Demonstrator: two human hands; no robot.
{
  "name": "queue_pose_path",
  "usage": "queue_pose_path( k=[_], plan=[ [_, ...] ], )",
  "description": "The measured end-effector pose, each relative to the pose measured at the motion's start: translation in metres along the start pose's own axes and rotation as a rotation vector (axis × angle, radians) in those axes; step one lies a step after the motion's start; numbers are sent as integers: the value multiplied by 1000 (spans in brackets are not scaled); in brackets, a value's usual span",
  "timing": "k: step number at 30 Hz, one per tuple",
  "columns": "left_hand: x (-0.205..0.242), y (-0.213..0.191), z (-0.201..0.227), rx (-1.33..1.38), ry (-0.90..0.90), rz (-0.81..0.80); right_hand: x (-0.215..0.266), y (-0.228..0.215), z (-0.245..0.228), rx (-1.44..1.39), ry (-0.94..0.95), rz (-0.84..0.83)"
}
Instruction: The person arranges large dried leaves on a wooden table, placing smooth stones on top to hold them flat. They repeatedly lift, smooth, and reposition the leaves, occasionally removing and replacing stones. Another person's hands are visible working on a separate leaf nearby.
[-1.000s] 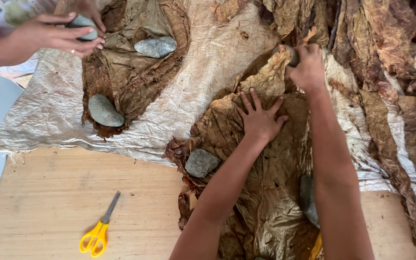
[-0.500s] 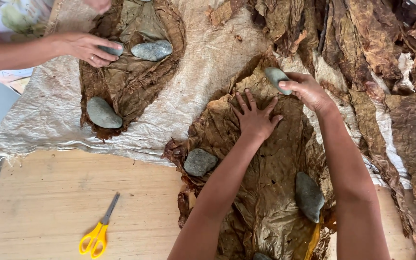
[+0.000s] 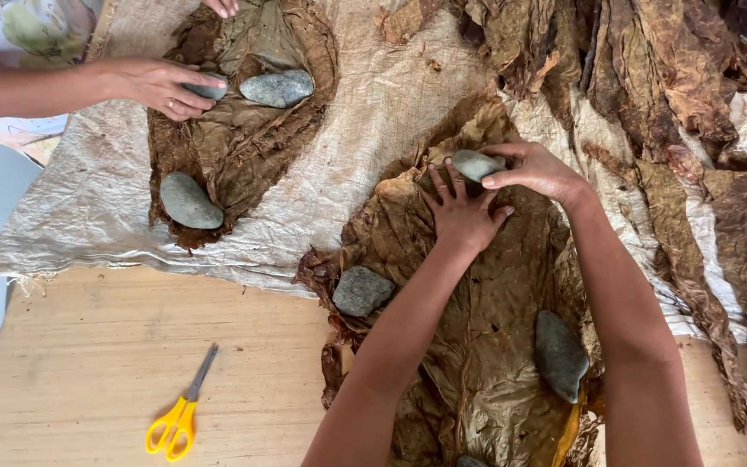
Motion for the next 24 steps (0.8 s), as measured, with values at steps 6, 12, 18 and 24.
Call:
queue_pose_path(
  k=[6, 12, 18, 24],
  plan=[
    [10, -20, -1, 5, 18, -26, -28, -7, 38, 61, -195, 193],
    [3, -13, -1, 11, 14, -55, -90, -5, 110, 167, -269, 287],
    [1, -10, -2, 5, 18, -54, -120, -2, 112, 313, -286, 400],
    [4, -11, -4, 28, 42, -48, -112, -5, 93, 320, -229, 391]
  ],
)
Point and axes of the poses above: each hand's wrist, its own x-axis away from the middle knuckle, its own y-axis out of the palm, z = x × y, the point moved 2 cm from there along -x, towards the middle knuckle, and after that the axes turned 6 degrees about -x, right-handed, at the moved point
